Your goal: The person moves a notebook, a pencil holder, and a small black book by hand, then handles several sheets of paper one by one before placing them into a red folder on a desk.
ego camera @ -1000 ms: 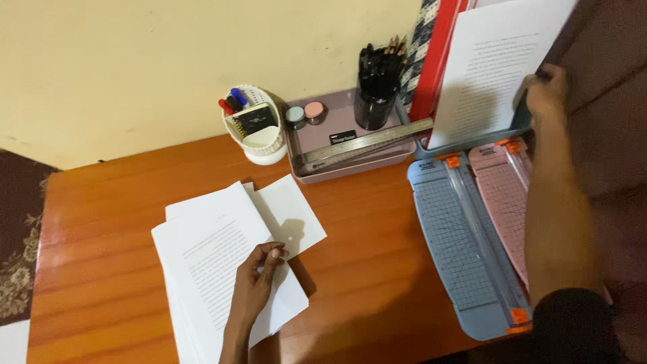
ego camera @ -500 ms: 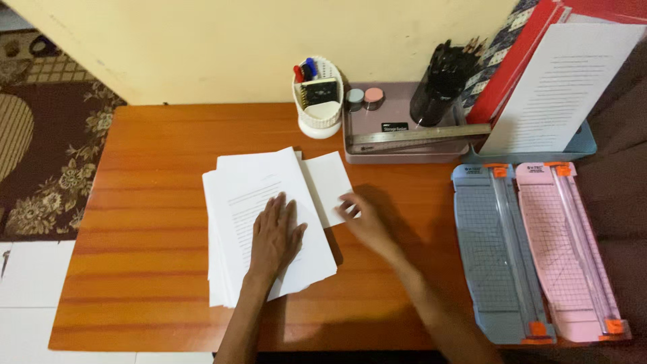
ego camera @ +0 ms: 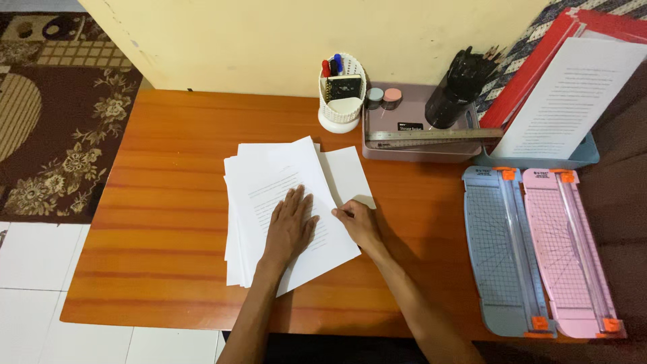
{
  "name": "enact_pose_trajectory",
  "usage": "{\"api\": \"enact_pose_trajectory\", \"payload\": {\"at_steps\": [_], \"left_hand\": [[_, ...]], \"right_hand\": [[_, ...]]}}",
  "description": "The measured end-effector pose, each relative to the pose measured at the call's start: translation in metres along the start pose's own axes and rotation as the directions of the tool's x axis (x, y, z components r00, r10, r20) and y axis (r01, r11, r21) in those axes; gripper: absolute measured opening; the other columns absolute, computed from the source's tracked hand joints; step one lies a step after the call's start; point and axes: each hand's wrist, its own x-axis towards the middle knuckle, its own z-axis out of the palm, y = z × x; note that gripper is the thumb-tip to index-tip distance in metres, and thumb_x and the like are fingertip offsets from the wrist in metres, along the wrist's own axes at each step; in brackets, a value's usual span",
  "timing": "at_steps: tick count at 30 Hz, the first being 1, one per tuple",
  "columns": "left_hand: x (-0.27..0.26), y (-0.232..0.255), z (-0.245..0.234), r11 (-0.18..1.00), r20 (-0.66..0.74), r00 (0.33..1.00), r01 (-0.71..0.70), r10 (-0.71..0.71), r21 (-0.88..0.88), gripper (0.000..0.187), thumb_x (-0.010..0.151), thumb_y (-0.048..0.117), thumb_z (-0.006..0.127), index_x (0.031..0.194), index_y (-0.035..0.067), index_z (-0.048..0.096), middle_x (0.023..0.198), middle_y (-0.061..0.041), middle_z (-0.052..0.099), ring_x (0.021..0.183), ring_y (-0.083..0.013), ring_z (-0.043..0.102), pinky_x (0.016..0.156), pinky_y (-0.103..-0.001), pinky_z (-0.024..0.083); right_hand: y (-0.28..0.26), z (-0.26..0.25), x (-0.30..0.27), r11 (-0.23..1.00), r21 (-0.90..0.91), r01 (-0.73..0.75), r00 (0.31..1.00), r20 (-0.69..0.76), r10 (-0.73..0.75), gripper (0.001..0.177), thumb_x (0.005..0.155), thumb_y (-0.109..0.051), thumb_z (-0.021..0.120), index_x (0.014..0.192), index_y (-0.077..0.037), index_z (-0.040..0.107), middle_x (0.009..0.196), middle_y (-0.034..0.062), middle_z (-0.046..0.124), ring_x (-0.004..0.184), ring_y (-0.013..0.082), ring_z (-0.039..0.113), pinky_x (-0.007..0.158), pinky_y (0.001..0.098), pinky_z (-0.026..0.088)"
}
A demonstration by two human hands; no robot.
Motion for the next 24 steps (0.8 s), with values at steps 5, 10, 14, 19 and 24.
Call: {"api": "enact_pose_trajectory", "payload": {"at_steps": [5, 10, 14, 19, 24], "left_hand": [[0.002, 0.006, -0.004, 0.998, 0.010, 1.000, -0.019, 0.018, 0.059, 0.051, 0.095, 0.031, 0.064, 0.140, 0.008, 0.057, 0.155, -0.019, 0.043, 0.144, -0.0366, 0.038, 0.112, -0.054, 0.032], [0.001, 0.014, -0.014, 1.000, -0.034, 0.999, -0.007, 0.008, 0.020, 0.050, 0.093, 0.030, 0.067, 0.139, 0.009, 0.058, 0.147, -0.014, 0.051, 0.134, -0.0303, 0.049, 0.108, -0.051, 0.034], [0.002, 0.023, -0.023, 0.998, -0.009, 0.998, 0.068, -0.068, 0.006, 0.051, 0.095, 0.031, 0.069, 0.141, 0.011, 0.057, 0.140, -0.011, 0.055, 0.128, -0.0303, 0.050, 0.109, -0.050, 0.033], [0.020, 0.029, -0.029, 0.988, -0.167, 0.974, -0.150, 0.151, 0.022, 0.056, 0.090, 0.030, 0.070, 0.138, 0.004, 0.057, 0.141, -0.017, 0.056, 0.130, -0.0333, 0.050, 0.106, -0.049, 0.033], [0.039, 0.031, -0.020, 0.984, 0.013, 0.988, -0.157, 0.157, 0.084, 0.030, 0.095, 0.031, 0.069, 0.118, 0.012, 0.068, 0.102, -0.009, 0.073, 0.104, -0.0291, 0.067, 0.100, -0.047, 0.043]], "right_hand": [[-0.030, -0.021, -0.012, 0.936, -0.351, 0.013, 1.000, -0.011, -0.018, 0.024, 0.099, -0.029, 0.066, 0.099, -0.006, 0.071, 0.080, 0.0144, 0.072, 0.070, 0.0265, 0.069, 0.065, 0.0392, 0.051], [-0.048, -0.028, -0.017, 0.866, -0.453, 0.213, 0.949, -0.114, -0.293, 0.020, 0.100, -0.023, 0.061, 0.097, -0.004, 0.066, 0.089, 0.0167, 0.072, 0.081, 0.0369, 0.068, 0.069, 0.0453, 0.052], [-0.055, -0.042, -0.009, 0.794, -0.547, 0.266, 0.941, -0.033, -0.338, 0.013, 0.101, -0.015, 0.058, 0.101, -0.003, 0.063, 0.095, 0.0176, 0.071, 0.085, 0.0390, 0.067, 0.069, 0.0488, 0.052], [-0.073, -0.061, 0.003, 0.719, -0.482, 0.500, 0.866, 0.254, -0.432, 0.015, 0.101, -0.021, 0.063, 0.099, -0.006, 0.066, 0.088, 0.0133, 0.070, 0.085, 0.0331, 0.068, 0.075, 0.0454, 0.053], [-0.086, -0.065, 0.013, 0.513, -0.576, 0.636, 0.763, 0.369, -0.531, 0.016, 0.095, -0.025, 0.067, 0.098, -0.011, 0.073, 0.087, 0.0055, 0.072, 0.092, 0.0255, 0.065, 0.088, 0.0435, 0.043]]}}
